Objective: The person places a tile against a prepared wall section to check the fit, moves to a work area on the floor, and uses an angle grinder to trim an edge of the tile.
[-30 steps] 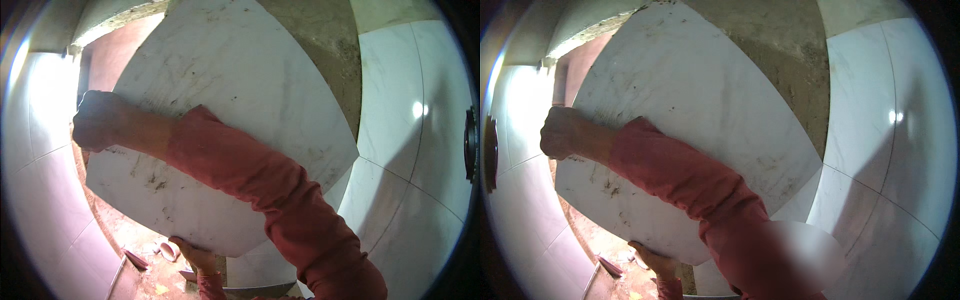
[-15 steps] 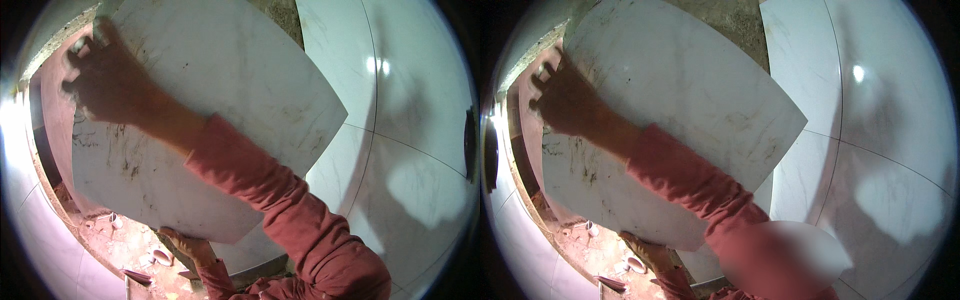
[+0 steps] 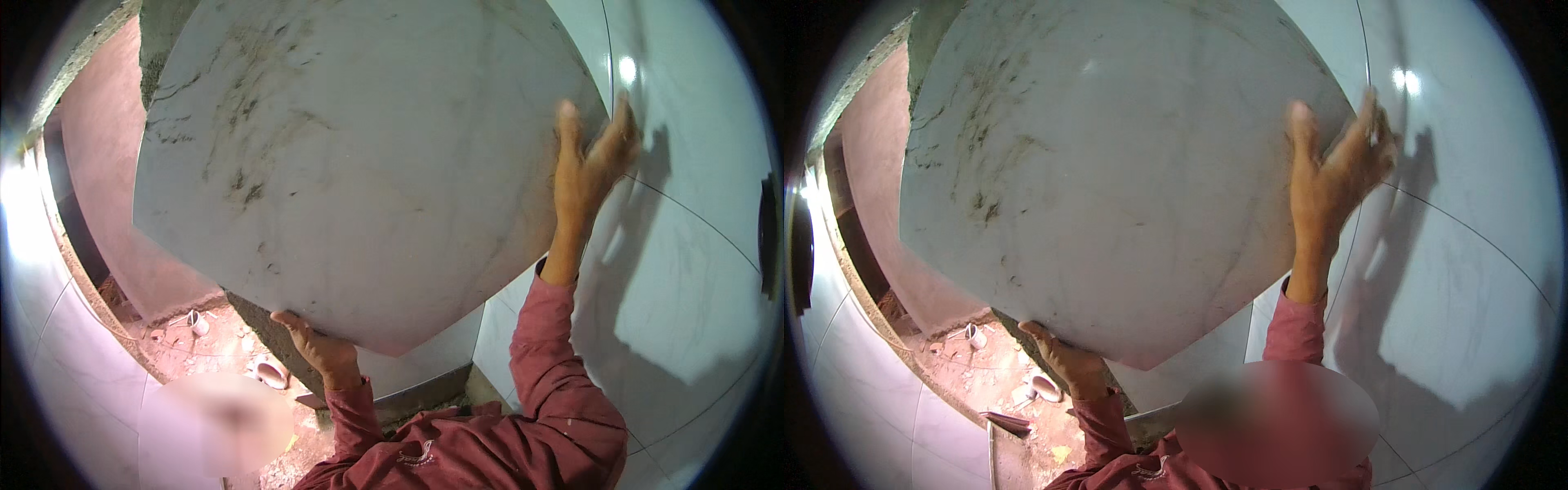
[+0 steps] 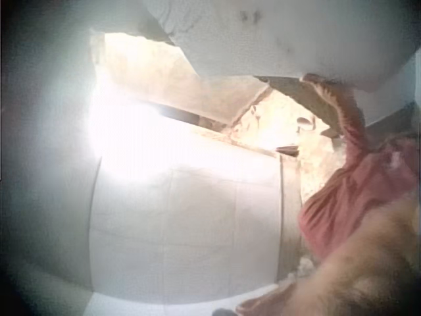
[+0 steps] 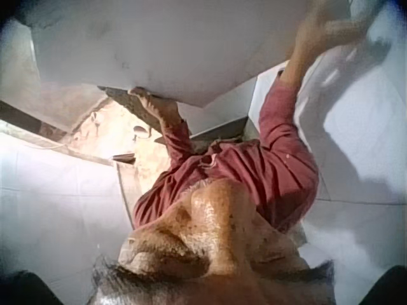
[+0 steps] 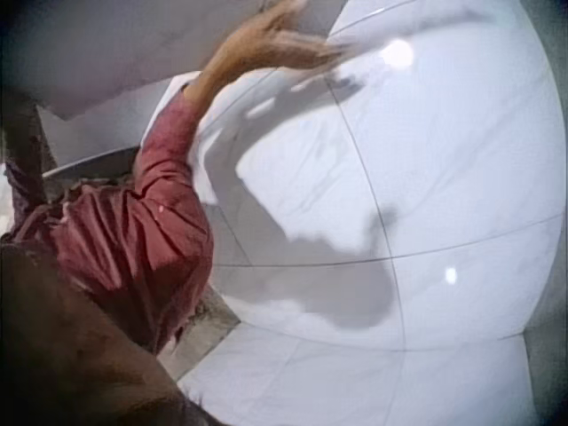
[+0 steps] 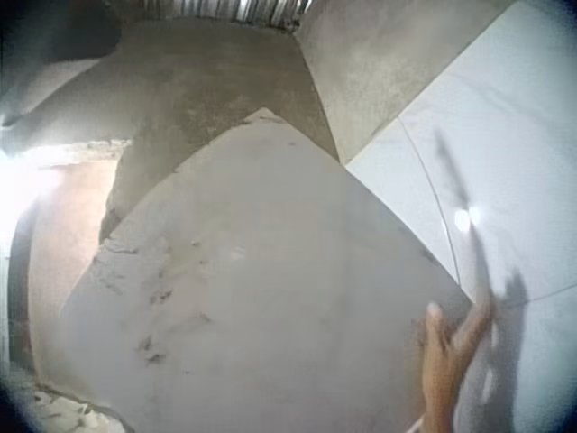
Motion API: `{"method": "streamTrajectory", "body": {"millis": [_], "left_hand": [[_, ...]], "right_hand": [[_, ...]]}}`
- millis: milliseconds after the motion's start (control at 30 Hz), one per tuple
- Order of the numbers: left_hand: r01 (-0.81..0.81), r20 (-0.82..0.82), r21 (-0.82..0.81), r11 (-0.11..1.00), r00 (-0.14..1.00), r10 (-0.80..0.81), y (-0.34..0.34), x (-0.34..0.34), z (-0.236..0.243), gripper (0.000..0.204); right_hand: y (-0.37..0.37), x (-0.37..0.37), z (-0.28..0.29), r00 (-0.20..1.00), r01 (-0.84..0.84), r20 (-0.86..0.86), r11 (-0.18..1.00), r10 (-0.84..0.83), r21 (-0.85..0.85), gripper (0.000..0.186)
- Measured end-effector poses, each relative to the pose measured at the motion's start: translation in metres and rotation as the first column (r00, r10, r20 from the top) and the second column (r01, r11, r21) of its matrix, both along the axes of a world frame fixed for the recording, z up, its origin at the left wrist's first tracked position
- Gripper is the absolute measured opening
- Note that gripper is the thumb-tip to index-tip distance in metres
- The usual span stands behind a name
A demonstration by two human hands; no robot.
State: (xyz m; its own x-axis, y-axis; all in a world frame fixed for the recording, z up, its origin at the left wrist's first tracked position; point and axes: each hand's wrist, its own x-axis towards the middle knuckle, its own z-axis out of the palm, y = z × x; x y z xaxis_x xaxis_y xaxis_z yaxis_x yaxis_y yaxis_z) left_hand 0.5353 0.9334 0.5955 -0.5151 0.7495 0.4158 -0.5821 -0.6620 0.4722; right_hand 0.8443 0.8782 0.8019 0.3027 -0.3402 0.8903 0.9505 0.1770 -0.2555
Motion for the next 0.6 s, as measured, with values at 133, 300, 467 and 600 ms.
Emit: {"method": "streamTrajectory", "body": {"millis": [133,300,467,600], "left_hand": [[0.148,0.065,0.026,0.989,0.987,-0.15,-0.014,0.005,-0.001,0.078],[0.199,-0.088,0.095,0.975,0.978,-0.191,-0.025,-0.02,0.0,0.081],[0.122,-0.064,0.061,0.991,0.991,-0.118,-0.034,-0.01,0.003,0.079],[0.094,0.106,0.023,0.995,0.99,-0.096,-0.038,-0.014,-0.002,0.078]], "right_hand": [[-0.002,-0.009,-0.114,0.782,-0.471,-0.267,0.815,0.563,0.339,0.08],[0.007,0.009,-0.143,0.496,-0.64,-0.402,0.637,0.77,0.429,0.067],[-0.004,-0.002,-0.126,0.395,-0.74,-0.245,0.465,0.885,0.487,0.067],[0.007,-0.011,-0.104,0.361,-0.824,-0.225,0.422,0.905,0.377,0.076]]}}
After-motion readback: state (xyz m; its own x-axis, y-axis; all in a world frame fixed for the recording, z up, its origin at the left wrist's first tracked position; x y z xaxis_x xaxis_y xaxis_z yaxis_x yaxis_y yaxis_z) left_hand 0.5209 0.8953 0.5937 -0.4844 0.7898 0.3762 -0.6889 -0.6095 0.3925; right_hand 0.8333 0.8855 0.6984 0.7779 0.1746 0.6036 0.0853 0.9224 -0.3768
